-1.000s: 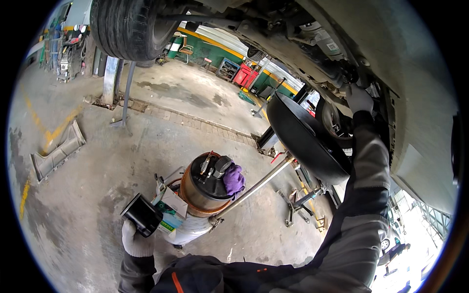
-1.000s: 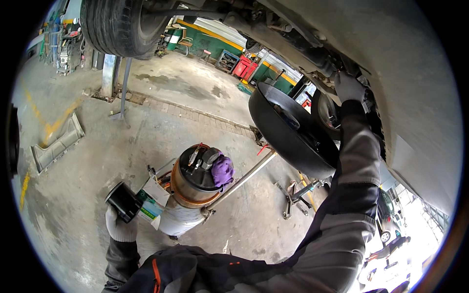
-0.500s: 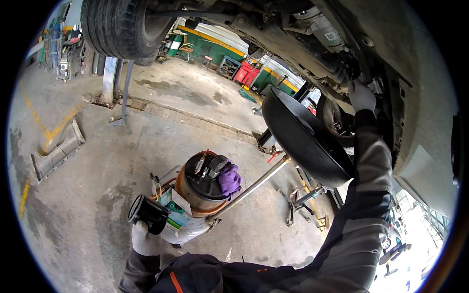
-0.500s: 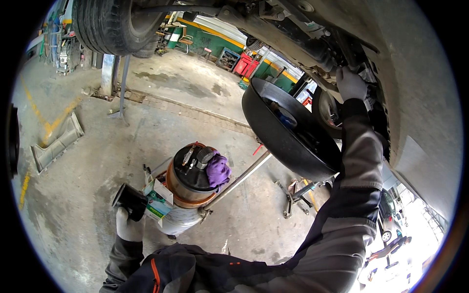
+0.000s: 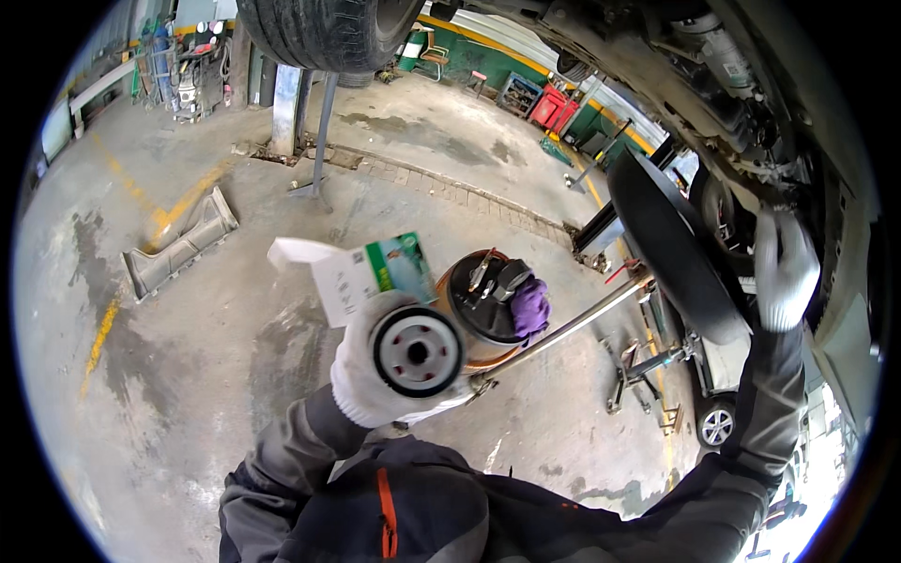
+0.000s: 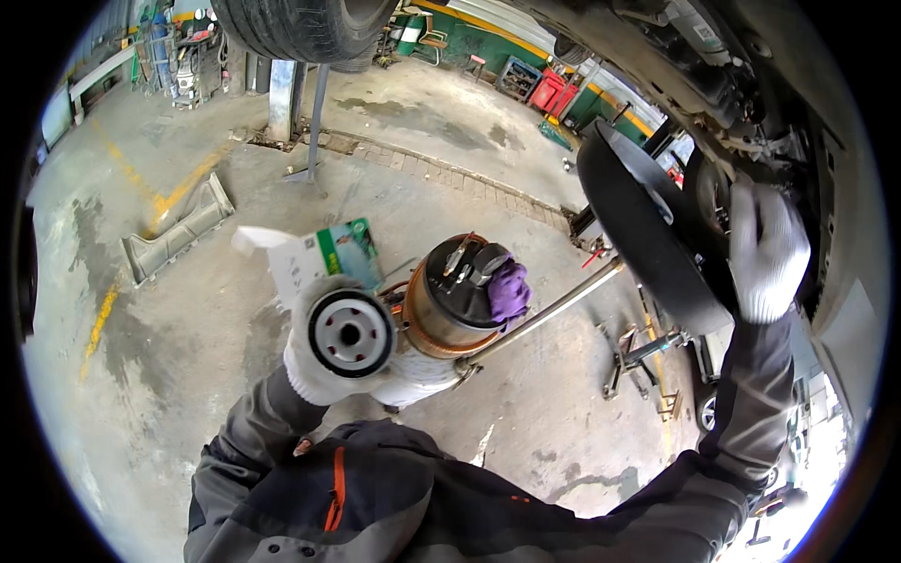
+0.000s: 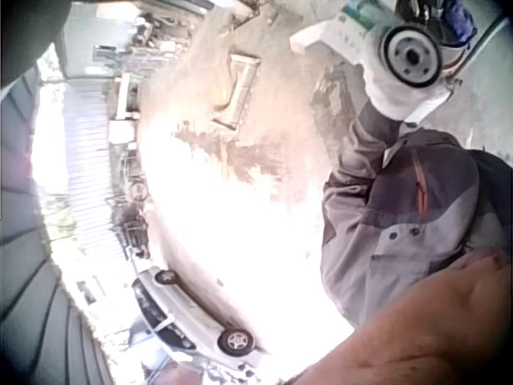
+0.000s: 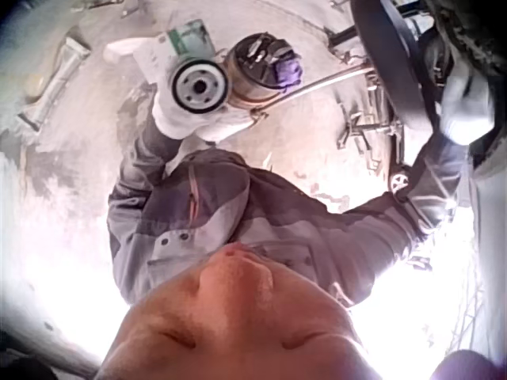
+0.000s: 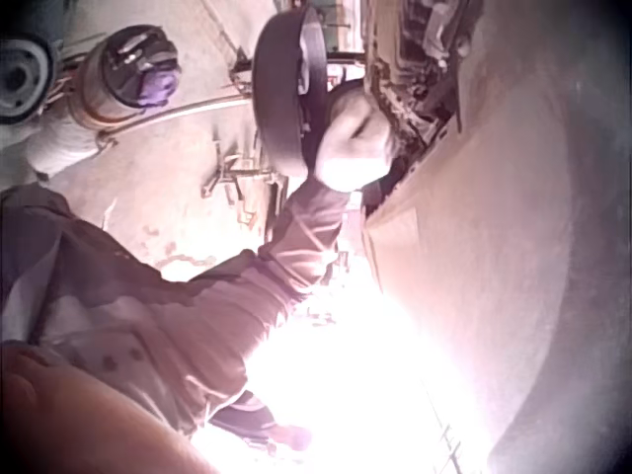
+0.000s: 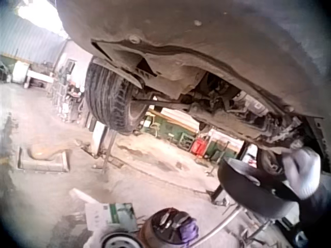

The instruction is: The person removes an oil filter from the underside of a raised car, then installs a new oil filter by hand. The person also wipes the engine area with a cloth and positions an oil drain pan beneath the vehicle.

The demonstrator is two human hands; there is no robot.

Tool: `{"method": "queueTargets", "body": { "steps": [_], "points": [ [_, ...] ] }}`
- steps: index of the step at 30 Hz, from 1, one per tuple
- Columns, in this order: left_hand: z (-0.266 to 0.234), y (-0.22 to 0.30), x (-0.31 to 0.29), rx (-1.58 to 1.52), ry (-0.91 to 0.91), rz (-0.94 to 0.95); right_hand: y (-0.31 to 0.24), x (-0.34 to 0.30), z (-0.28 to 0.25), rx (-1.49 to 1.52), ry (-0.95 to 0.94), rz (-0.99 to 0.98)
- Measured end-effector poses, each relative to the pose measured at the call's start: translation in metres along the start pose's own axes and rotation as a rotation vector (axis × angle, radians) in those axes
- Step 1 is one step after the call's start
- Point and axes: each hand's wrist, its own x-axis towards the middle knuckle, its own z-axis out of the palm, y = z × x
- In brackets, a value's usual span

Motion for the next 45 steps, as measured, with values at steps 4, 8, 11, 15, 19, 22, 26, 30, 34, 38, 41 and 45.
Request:
{"method": "queueTargets", "body": {
  "steps": [4, 8, 11, 15, 19, 22, 26, 30, 34, 38, 41, 45],
  "points": [
    [-0.018, 0.018, 0.019, 0.210, -0.059, 0.182, -0.108, -0.013, -0.030, 0.872, -0.337, 0.278],
    [-0.029, 0.025, 0.023, 0.238, -0.060, 0.333, -0.169, -0.009, -0.030, 1.219, -0.569, 0.168],
    [-0.039, 0.021, 0.017, 0.160, -0.111, 0.242, -0.199, 0.002, -0.042, 1.313, -0.808, 0.255],
    [-0.051, 0.031, 0.015, 0.090, -0.072, 0.204, -0.225, 0.007, -0.044, 1.323, -0.984, 0.363],
    [-0.063, 0.030, 0.008, 0.076, -0.074, 0.227, -0.239, 0.011, -0.042, 1.341, -1.027, 0.399],
    [-0.068, 0.034, 0.012, 0.127, -0.067, 0.323, -0.247, 0.015, -0.047, 1.327, -1.062, 0.441],
    [-0.084, 0.036, 0.010, 0.163, -0.071, 0.364, -0.260, 0.021, -0.048, 1.344, -1.063, 0.456],
    [-0.085, 0.032, 0.006, 0.170, -0.090, 0.325, -0.261, 0.020, -0.047, 1.371, -1.030, 0.430],
    [-0.081, 0.027, 0.007, 0.161, -0.115, 0.310, -0.257, 0.021, -0.048, 1.346, -1.019, 0.395],
    [-0.084, 0.023, 0.002, 0.180, -0.093, 0.327, -0.259, 0.024, -0.036, 1.345, -1.008, 0.358],
    [-0.083, 0.024, 0.006, 0.198, -0.086, 0.374, -0.257, 0.022, -0.037, 1.313, -1.009, 0.234],
    [-0.082, 0.021, 0.007, 0.234, -0.123, 0.362, -0.253, 0.027, -0.030, 1.271, -1.018, 0.286]
  ]
}}
